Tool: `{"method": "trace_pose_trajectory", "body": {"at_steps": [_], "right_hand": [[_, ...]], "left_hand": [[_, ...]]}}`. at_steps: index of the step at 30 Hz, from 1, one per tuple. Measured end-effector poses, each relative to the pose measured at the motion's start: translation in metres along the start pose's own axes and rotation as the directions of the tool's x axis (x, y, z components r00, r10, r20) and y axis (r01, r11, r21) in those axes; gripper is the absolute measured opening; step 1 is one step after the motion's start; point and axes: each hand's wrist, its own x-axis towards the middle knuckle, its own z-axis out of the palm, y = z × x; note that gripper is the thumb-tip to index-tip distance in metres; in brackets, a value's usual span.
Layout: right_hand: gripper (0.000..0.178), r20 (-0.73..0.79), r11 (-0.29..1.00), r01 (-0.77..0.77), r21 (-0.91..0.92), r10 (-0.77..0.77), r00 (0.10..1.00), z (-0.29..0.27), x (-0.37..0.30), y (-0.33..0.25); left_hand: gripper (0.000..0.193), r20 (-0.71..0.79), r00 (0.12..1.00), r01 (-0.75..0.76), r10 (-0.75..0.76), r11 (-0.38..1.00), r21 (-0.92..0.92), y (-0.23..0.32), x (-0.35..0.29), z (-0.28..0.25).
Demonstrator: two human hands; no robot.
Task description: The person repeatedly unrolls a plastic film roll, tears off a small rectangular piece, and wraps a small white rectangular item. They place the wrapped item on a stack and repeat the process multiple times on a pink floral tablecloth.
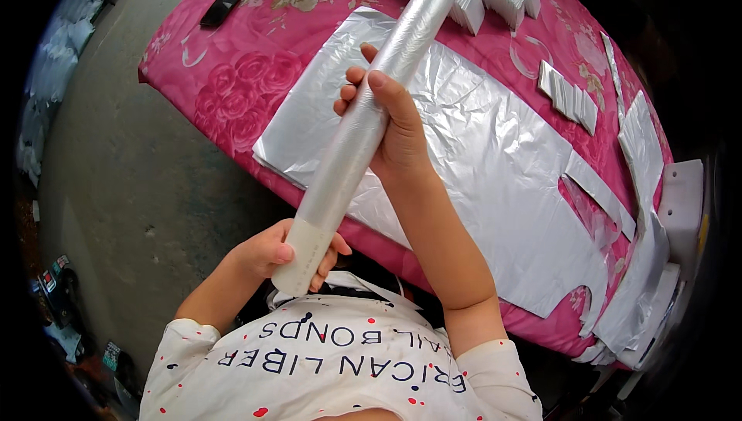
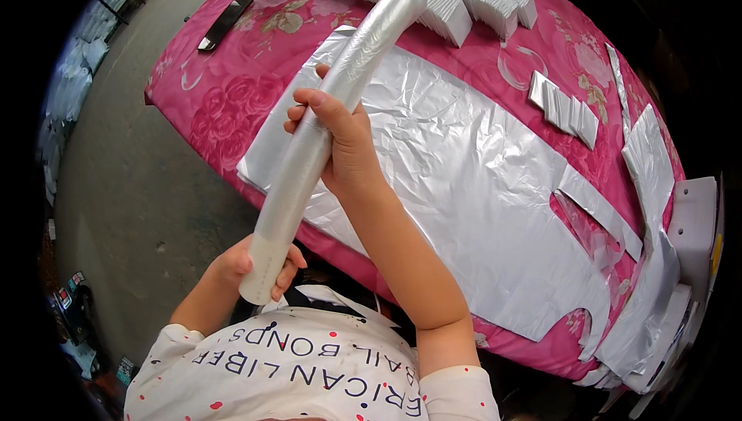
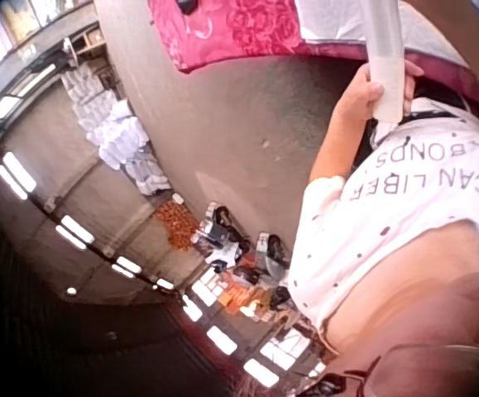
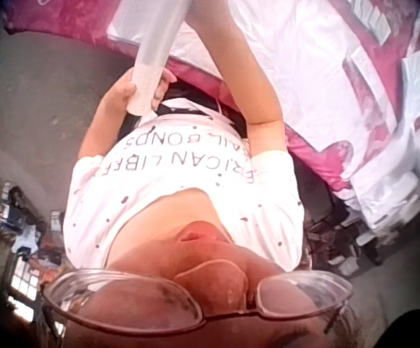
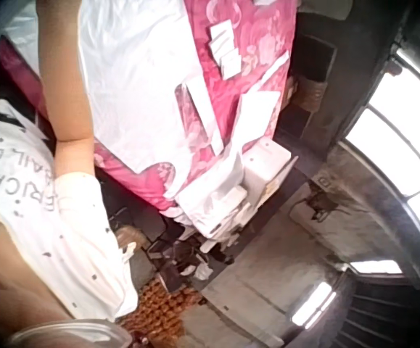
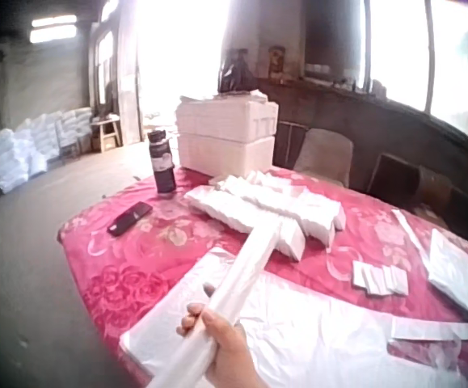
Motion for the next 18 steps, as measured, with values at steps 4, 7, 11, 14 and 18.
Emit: {"method": "trace_pose_trajectory", "body": {"at_steps": [4,7,11,14,18], "right_hand": [[0.06,-0.129,0.934,0.121,-0.337,-0.173,0.977,-0.003,-0.024,-0.037],[0.052,-0.188,0.831,0.179,-0.527,-0.32,0.928,-0.013,-0.042,-0.043],[0.039,-0.256,0.799,0.221,-0.559,-0.42,0.87,-0.041,-0.057,-0.033],[0.042,-0.342,0.829,0.158,-0.536,-0.384,0.857,-0.06,-0.065,-0.046],[0.044,-0.421,0.838,0.113,-0.534,-0.38,0.824,-0.113,-0.068,-0.096]], "left_hand": [[0.075,-0.108,0.994,0.026,0.007,0.953,0.301,0.007,0.041,0.027],[0.059,-0.308,0.865,-0.151,0.396,0.791,0.593,-0.011,0.069,0.031],[0.055,-0.221,0.836,-0.067,0.503,0.493,0.868,-0.022,0.093,0.048],[0.053,-0.353,0.927,0.096,0.13,0.826,0.556,-0.034,0.089,0.034],[0.056,-0.212,0.946,0.303,-0.247,0.905,0.298,-0.035,0.071,0.015]]}}
